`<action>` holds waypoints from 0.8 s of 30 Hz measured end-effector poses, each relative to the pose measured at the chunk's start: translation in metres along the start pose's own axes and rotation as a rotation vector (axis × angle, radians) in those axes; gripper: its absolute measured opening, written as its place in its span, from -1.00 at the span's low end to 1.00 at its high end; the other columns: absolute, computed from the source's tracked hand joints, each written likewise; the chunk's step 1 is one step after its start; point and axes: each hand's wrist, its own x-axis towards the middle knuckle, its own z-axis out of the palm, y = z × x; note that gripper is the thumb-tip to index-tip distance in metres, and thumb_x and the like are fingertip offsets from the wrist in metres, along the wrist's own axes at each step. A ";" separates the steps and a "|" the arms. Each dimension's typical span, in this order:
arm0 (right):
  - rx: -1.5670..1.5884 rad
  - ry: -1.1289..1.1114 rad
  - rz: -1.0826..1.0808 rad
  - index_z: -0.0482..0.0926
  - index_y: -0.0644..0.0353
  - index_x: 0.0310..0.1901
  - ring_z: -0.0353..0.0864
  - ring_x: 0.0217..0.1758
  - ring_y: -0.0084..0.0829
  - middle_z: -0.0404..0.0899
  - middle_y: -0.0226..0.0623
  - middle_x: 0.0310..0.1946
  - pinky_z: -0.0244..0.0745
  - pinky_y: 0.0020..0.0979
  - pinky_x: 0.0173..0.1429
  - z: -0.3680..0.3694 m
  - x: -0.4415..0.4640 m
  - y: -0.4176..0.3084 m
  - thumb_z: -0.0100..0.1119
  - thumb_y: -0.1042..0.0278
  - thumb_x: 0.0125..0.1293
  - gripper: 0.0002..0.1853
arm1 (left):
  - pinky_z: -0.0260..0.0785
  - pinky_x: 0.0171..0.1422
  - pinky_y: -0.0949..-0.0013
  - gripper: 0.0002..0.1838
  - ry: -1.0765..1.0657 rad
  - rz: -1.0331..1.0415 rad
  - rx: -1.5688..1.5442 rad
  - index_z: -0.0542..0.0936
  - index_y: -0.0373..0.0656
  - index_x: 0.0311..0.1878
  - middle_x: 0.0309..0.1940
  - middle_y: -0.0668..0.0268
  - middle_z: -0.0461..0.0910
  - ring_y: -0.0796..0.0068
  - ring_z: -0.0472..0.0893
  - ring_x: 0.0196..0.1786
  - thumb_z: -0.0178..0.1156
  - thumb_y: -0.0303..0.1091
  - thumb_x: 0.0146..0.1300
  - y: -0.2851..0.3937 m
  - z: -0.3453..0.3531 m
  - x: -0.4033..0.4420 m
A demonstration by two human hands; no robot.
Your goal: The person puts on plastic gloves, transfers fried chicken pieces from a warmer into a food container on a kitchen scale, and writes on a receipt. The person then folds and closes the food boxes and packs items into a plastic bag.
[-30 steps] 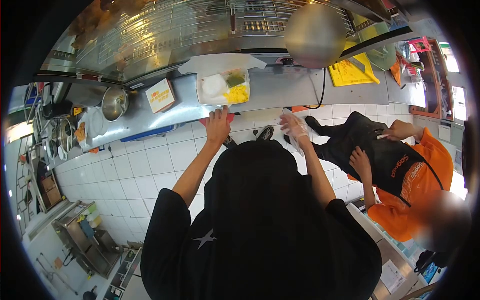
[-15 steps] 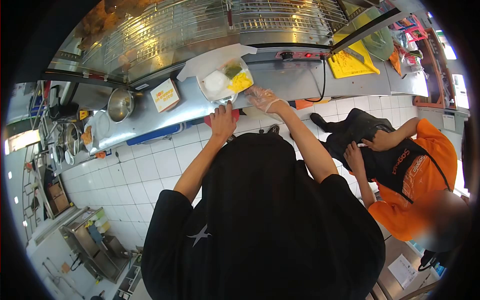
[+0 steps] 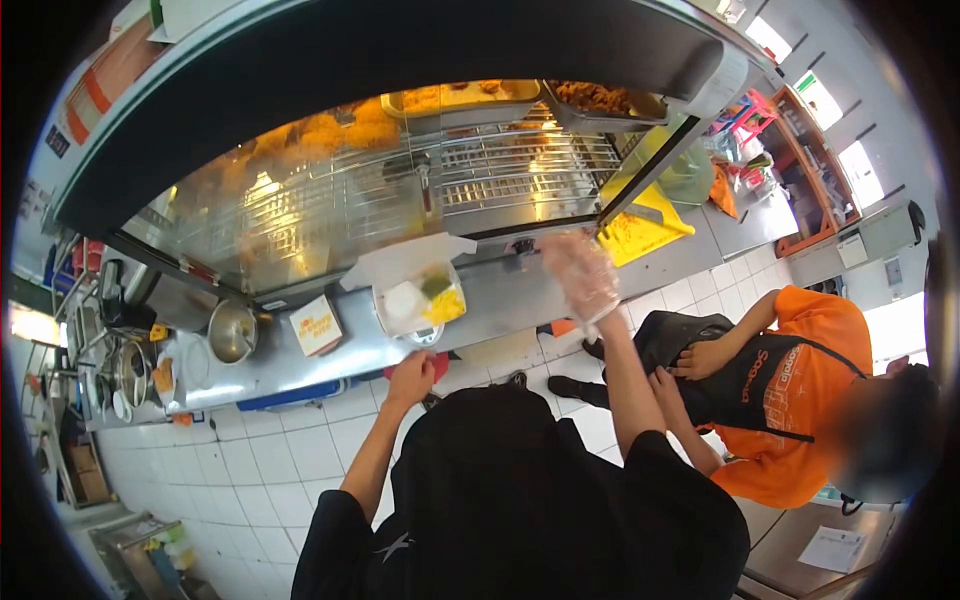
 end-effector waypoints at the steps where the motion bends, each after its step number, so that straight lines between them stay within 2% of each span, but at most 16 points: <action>1: -0.004 0.158 -0.121 0.69 0.21 -0.03 0.68 0.02 -0.10 0.64 -0.04 -0.03 0.63 -0.18 -0.02 -0.018 0.014 -0.023 0.15 0.33 0.38 -0.76 | 0.50 0.11 0.07 -0.72 -0.030 0.016 -0.024 0.63 -0.22 0.01 -0.07 0.00 0.67 0.00 0.67 -0.02 0.09 -0.37 0.29 0.013 -0.006 0.005; 3: -0.450 0.329 -0.874 0.67 0.25 -0.06 0.65 0.05 -0.05 0.62 -0.02 0.05 0.63 -0.19 -0.03 -0.047 0.057 -0.055 0.13 0.40 0.36 -0.79 | 0.51 0.07 0.11 -0.74 -0.105 0.027 -0.068 0.64 -0.23 -0.03 -0.11 0.02 0.69 0.03 0.68 -0.07 0.08 -0.38 0.30 0.023 -0.005 -0.004; 4: -0.473 0.298 -0.862 0.65 0.27 -0.10 0.64 0.08 -0.03 0.61 -0.02 0.06 0.63 -0.16 -0.01 -0.048 0.069 -0.077 0.08 0.38 0.39 -0.79 | 0.51 0.03 0.14 -0.74 -0.106 0.076 -0.098 0.63 -0.23 -0.03 -0.16 0.02 0.70 0.05 0.69 -0.10 0.06 -0.38 0.32 0.022 -0.002 -0.004; 5: -0.497 0.265 -0.851 0.64 0.28 -0.13 0.62 0.11 -0.01 0.60 -0.01 0.07 0.63 -0.13 0.01 -0.039 0.083 -0.096 0.04 0.36 0.42 -0.78 | 0.51 0.02 0.13 -0.75 -0.131 0.036 -0.116 0.63 -0.23 -0.03 -0.19 0.02 0.71 0.05 0.70 -0.11 0.06 -0.37 0.32 0.025 -0.001 -0.004; 7: -0.668 0.271 -0.817 0.59 0.26 -0.08 0.59 0.14 0.03 0.58 0.05 0.06 0.60 -0.04 0.03 -0.022 0.127 -0.098 -0.02 0.28 0.46 -0.75 | 0.52 -0.01 0.13 -0.74 -0.127 0.015 -0.121 0.62 -0.25 -0.02 -0.24 0.03 0.71 0.08 0.71 -0.15 0.06 -0.36 0.34 0.023 0.007 -0.007; 9: -0.998 0.013 -0.539 0.54 0.25 0.04 0.57 0.14 0.03 0.56 0.08 0.03 0.57 -0.02 0.09 -0.009 0.191 -0.076 -0.07 0.22 0.50 -0.69 | 0.52 -0.02 0.13 -0.74 -0.127 0.028 -0.172 0.63 -0.24 -0.02 -0.24 0.02 0.71 0.08 0.71 -0.16 0.07 -0.36 0.34 0.012 0.018 -0.011; 11: -0.841 0.396 -0.526 0.54 0.13 0.13 0.64 -0.04 0.00 0.57 -0.01 0.02 0.55 -0.04 0.02 0.019 0.278 -0.013 0.08 0.12 0.47 -0.66 | 0.51 -0.04 0.14 -0.74 -0.136 0.000 -0.176 0.63 -0.23 -0.01 -0.22 0.01 0.71 0.07 0.70 -0.16 0.07 -0.36 0.34 0.009 0.020 -0.018; 12: -0.911 0.380 -0.464 0.54 0.14 0.13 0.64 -0.04 0.00 0.57 0.00 0.02 0.55 -0.04 0.02 0.019 0.298 -0.019 0.08 0.12 0.47 -0.66 | 0.51 -0.04 0.14 -0.74 -0.117 -0.014 -0.196 0.63 -0.23 -0.01 -0.23 0.01 0.71 0.06 0.71 -0.16 0.08 -0.36 0.34 0.005 0.022 -0.024; 17: -1.135 0.220 -0.332 0.53 0.15 0.13 0.64 -0.04 0.01 0.58 0.02 0.02 0.54 -0.04 0.04 0.015 0.315 -0.041 0.08 0.13 0.46 -0.65 | 0.51 -0.05 0.14 -0.74 0.002 -0.152 -0.332 0.63 -0.23 -0.01 -0.26 0.01 0.72 0.05 0.71 -0.16 0.10 -0.33 0.35 -0.067 0.052 -0.065; 20: -1.185 0.205 -0.318 0.53 0.15 0.13 0.64 -0.04 0.02 0.58 0.03 0.02 0.54 -0.04 0.05 0.014 0.327 -0.043 0.08 0.13 0.46 -0.65 | 0.52 0.02 0.11 -0.73 0.084 -0.334 -0.286 0.66 -0.22 -0.04 -0.22 -0.03 0.72 0.00 0.72 -0.09 0.10 -0.28 0.37 -0.090 0.053 -0.107; 24: -1.214 0.194 -0.330 0.52 0.16 0.13 0.64 -0.05 0.03 0.59 0.04 0.02 0.54 -0.04 0.06 0.014 0.320 -0.046 0.08 0.13 0.46 -0.65 | 0.52 0.10 0.10 -0.71 0.123 -0.571 -0.250 0.71 -0.22 -0.12 -0.17 -0.07 0.72 -0.04 0.71 -0.01 0.10 -0.23 0.35 -0.170 0.105 -0.169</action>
